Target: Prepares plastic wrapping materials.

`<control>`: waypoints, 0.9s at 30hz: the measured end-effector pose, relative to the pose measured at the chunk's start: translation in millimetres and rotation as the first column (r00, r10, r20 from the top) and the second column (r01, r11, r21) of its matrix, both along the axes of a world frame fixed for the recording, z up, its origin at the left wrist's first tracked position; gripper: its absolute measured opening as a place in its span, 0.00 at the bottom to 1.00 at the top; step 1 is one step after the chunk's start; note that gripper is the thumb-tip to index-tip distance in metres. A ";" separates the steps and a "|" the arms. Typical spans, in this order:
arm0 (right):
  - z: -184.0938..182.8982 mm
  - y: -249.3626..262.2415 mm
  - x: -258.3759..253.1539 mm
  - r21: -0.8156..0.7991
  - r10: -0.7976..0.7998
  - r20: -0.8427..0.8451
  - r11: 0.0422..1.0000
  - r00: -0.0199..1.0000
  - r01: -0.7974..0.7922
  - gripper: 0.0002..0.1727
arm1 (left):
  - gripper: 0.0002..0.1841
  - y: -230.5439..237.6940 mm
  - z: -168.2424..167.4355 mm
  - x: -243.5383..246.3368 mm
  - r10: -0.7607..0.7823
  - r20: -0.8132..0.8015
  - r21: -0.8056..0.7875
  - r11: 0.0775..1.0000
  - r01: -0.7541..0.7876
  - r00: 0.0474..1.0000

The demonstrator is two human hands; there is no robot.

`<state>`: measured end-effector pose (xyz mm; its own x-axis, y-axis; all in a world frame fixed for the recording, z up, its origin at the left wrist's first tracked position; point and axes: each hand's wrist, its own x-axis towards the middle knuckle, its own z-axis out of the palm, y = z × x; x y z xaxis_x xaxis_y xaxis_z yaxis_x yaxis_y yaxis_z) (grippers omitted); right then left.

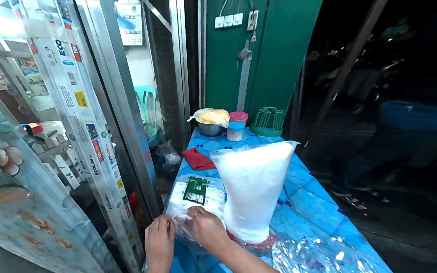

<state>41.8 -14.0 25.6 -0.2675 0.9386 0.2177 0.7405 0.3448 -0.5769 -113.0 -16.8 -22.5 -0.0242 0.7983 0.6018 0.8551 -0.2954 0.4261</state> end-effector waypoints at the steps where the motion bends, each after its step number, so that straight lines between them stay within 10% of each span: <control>1: 11.5 1.8 1.5 -0.143 0.030 0.012 0.989 0.999 -0.028 0.18 | 0.10 -4.7 -0.3 2.6 0.001 0.026 -0.021 1.000 0.000 1.000; 8: 23.0 10.8 1.1 -0.331 -0.014 -0.190 0.942 0.982 -0.051 0.19 | 0.15 -9.9 0.1 13.1 0.051 0.218 -0.114 0.993 -0.026 0.975; 19: -36.5 5.5 -2.1 0.199 0.121 -0.587 0.980 0.801 -0.001 0.12 | 0.14 -4.4 -9.5 -0.2 0.019 0.332 -0.182 0.982 0.045 0.943; 27: -42.5 4.6 5.9 0.045 0.075 -0.729 0.997 0.680 -0.061 0.12 | 0.09 6.6 -18.3 -9.2 0.053 0.408 -0.219 0.975 0.042 0.911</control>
<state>47.7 -9.4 -16.9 -0.0803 0.9189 0.3861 0.0609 0.3912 -0.9183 -122.2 -10.2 -40.8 -0.2350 0.9074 0.3484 0.5923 -0.1506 0.7916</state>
